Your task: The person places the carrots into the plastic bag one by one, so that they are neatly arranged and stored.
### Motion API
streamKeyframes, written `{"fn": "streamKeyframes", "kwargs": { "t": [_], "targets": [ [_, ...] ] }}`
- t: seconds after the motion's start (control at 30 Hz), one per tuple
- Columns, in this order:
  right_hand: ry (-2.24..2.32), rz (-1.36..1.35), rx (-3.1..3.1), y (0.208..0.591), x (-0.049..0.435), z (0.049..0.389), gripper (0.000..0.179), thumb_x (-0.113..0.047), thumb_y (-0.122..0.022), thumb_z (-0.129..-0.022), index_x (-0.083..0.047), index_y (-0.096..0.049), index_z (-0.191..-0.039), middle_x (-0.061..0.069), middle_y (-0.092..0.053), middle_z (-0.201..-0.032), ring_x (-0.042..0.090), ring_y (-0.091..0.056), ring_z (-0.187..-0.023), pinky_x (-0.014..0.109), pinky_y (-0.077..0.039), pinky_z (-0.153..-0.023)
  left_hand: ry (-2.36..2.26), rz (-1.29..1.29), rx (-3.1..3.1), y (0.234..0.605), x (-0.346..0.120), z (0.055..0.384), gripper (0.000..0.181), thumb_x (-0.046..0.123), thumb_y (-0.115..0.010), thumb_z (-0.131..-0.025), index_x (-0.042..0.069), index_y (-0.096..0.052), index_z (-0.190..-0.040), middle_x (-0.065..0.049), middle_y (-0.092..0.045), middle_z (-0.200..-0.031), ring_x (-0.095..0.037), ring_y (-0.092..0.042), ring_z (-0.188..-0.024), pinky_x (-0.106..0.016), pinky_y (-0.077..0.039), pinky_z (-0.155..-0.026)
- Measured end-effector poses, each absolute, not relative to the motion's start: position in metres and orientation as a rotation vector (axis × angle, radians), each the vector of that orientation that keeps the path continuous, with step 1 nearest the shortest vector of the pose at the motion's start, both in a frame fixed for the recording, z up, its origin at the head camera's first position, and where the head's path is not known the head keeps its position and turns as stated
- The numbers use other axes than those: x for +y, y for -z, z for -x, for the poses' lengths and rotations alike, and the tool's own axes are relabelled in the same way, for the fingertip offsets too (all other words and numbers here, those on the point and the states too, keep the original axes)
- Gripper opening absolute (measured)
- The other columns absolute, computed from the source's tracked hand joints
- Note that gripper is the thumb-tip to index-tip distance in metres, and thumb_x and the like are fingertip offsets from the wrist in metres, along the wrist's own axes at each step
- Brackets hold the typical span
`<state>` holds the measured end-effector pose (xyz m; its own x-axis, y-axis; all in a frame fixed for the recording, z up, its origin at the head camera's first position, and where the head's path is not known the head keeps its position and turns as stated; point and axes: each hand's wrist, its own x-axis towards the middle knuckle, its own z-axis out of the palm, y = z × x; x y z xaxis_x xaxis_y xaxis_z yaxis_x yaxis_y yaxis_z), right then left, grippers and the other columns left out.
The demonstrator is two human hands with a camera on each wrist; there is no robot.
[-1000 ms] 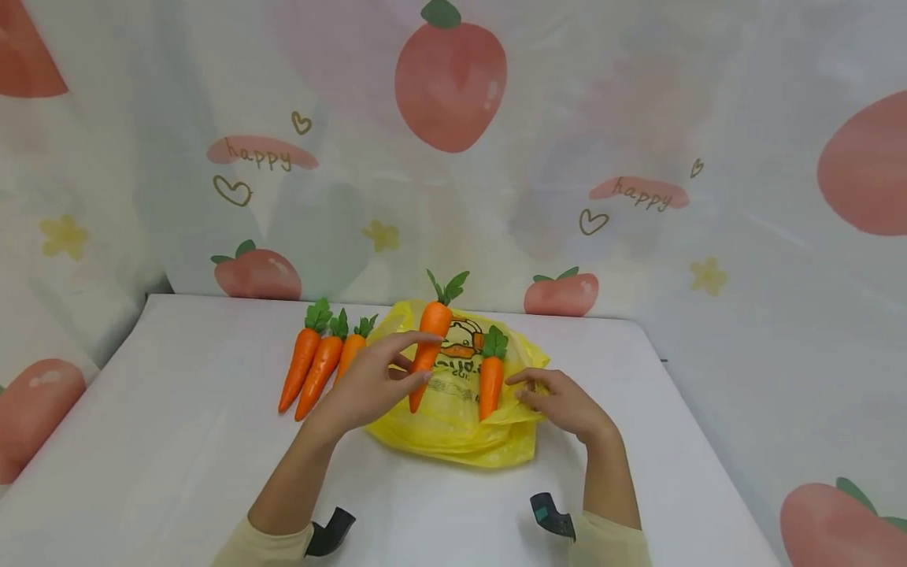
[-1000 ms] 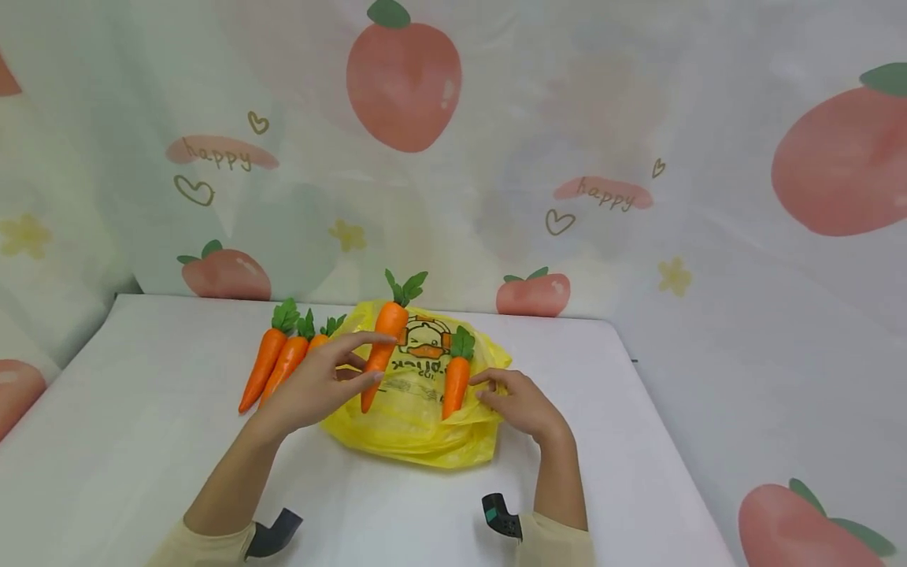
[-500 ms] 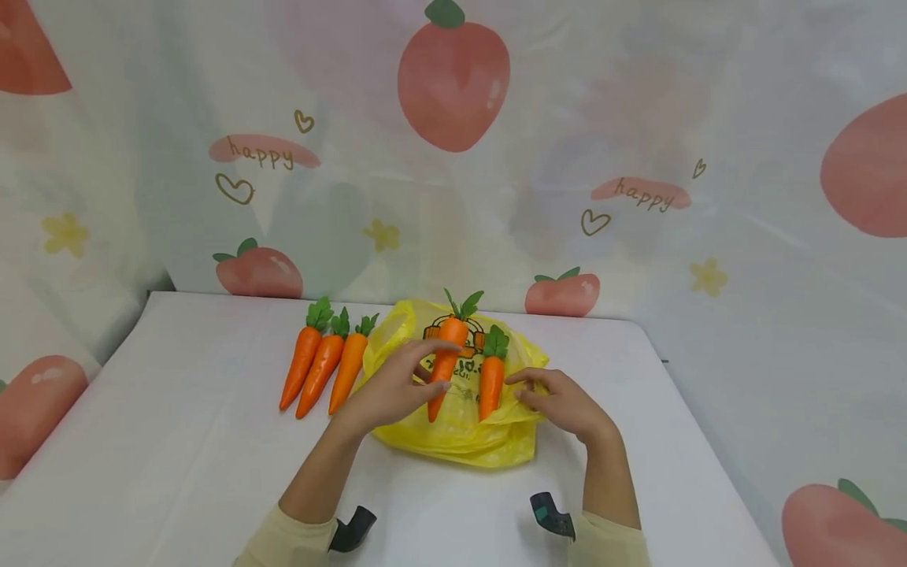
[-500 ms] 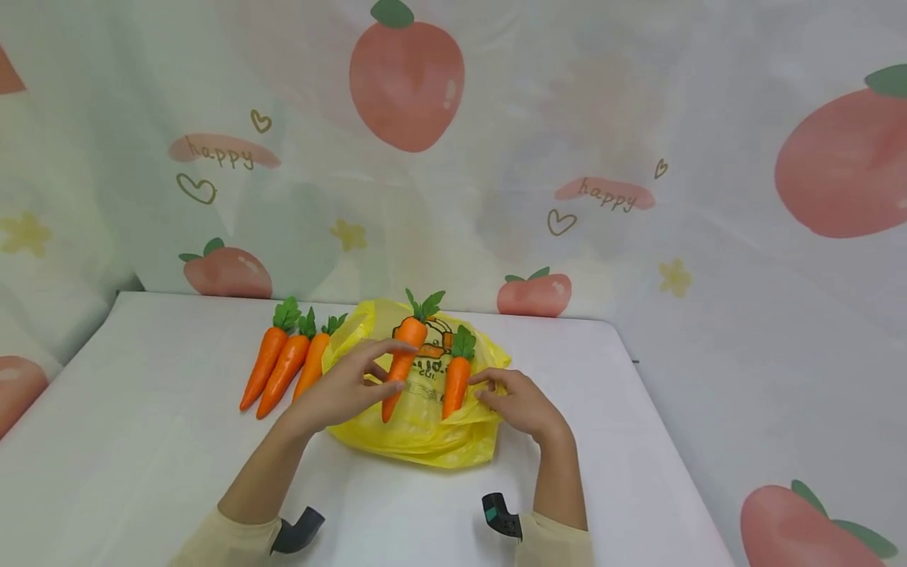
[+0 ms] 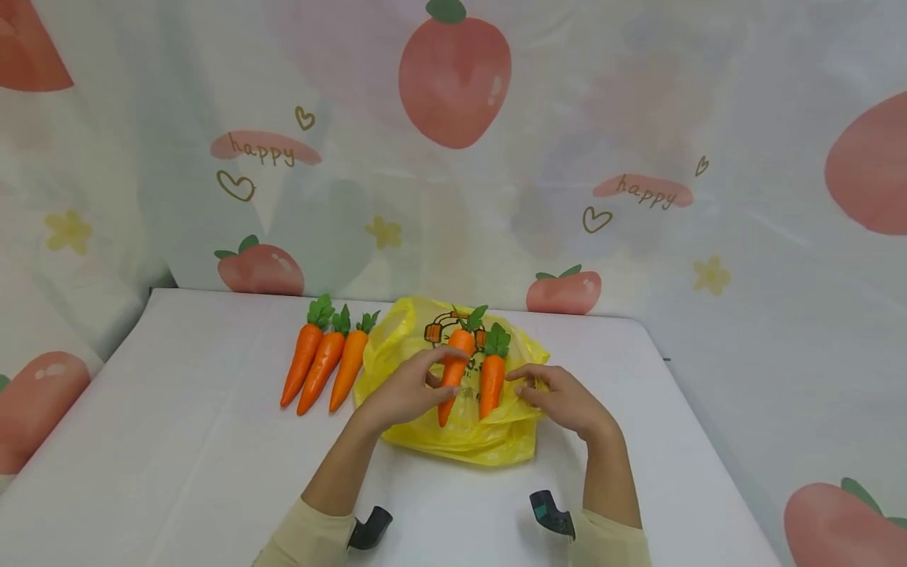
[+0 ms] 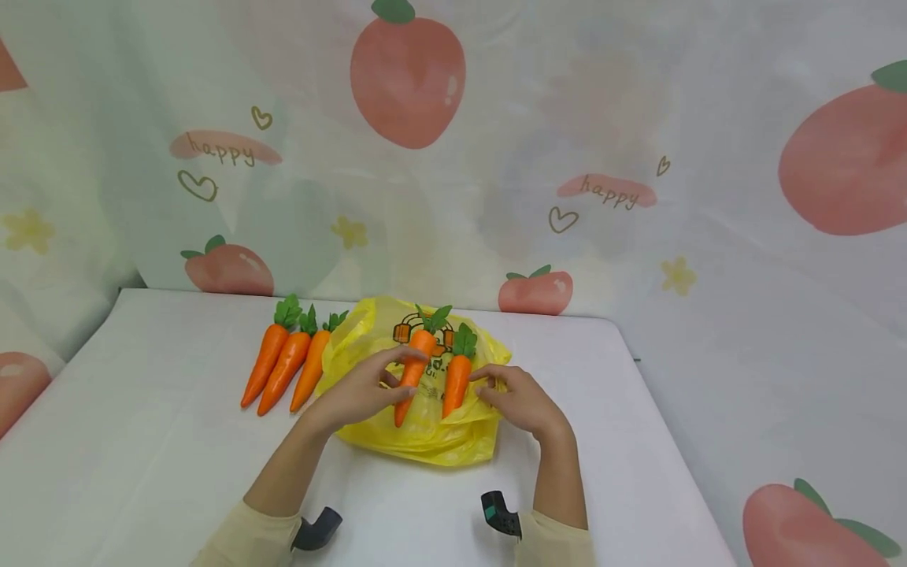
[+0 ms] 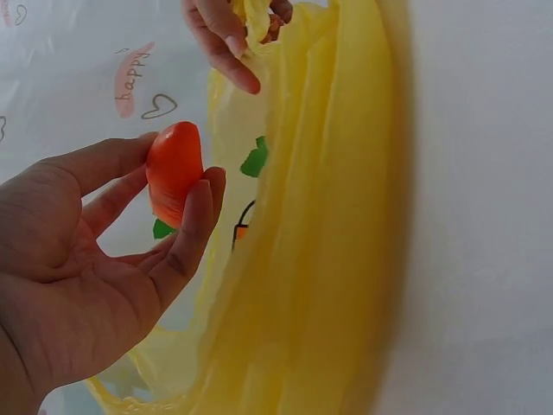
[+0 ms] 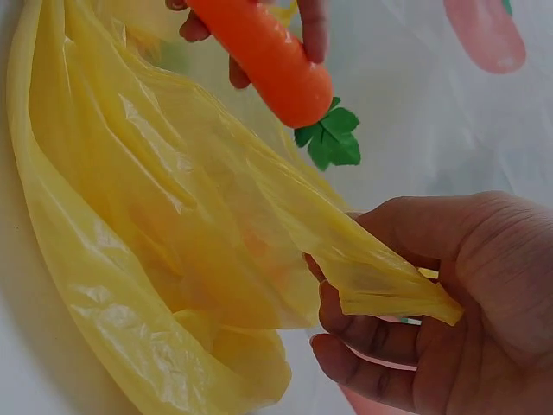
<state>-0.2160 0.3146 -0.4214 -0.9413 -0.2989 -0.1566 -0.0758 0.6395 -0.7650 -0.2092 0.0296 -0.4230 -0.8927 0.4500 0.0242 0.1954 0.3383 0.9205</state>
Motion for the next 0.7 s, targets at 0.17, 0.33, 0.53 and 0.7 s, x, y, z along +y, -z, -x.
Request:
{"fn": "streamKeyframes", "kwargs": {
  "t": [0.17, 0.33, 0.53, 0.7],
  "targets": [
    [1.183, 0.298, 2.595, 0.42, 0.312, 0.215, 0.027, -0.015, -0.062, -0.103, -0.007, -0.072, -0.126, 0.008, -0.054, -0.092, 0.027, -0.051, -0.097, 0.038, -0.046, -0.08, -1.579, -0.548, 2.345, 0.432, 0.034, 0.213, 0.043, 0.014, -0.073, -0.099, 0.024, -0.063, -0.139, -0.001, -0.057, -0.134, -0.019, -0.054, -0.072, -0.03, -0.047, -0.061],
    [1.19, 0.304, 2.597, 0.42, 0.311, 0.215, 0.026, -0.015, -0.062, -0.103, -0.006, -0.072, -0.126, 0.009, -0.054, -0.092, 0.027, -0.051, -0.097, 0.039, -0.045, -0.08, -1.6, -0.518, 2.31, 0.439, 0.038, 0.215, 0.042, 0.011, -0.072, -0.098, 0.024, -0.063, -0.138, -0.003, -0.056, -0.131, -0.017, -0.048, -0.064, -0.028, -0.044, -0.058],
    [1.195, 0.326, 2.609, 0.421, 0.313, 0.217, 0.026, -0.015, -0.063, -0.103, -0.007, -0.072, -0.125, 0.009, -0.054, -0.093, 0.027, -0.051, -0.093, 0.039, -0.045, -0.077, -1.609, -0.495, 2.316, 0.444, 0.044, 0.219, 0.042, 0.01, -0.071, -0.099, 0.024, -0.063, -0.137, -0.004, -0.056, -0.134, -0.021, -0.057, -0.081, -0.033, -0.05, -0.068],
    [1.177, 0.33, 2.642, 0.422, 0.316, 0.217, 0.023, -0.015, -0.065, -0.102, -0.008, -0.073, -0.123, 0.007, -0.059, -0.099, 0.028, -0.052, -0.1, 0.041, -0.047, -0.084, -1.655, -0.479, 2.272, 0.45, 0.049, 0.224, 0.041, 0.008, -0.069, -0.1, 0.017, -0.061, -0.139, -0.009, -0.054, -0.136, -0.028, -0.061, -0.1, -0.038, -0.055, -0.081]
  ]
}}
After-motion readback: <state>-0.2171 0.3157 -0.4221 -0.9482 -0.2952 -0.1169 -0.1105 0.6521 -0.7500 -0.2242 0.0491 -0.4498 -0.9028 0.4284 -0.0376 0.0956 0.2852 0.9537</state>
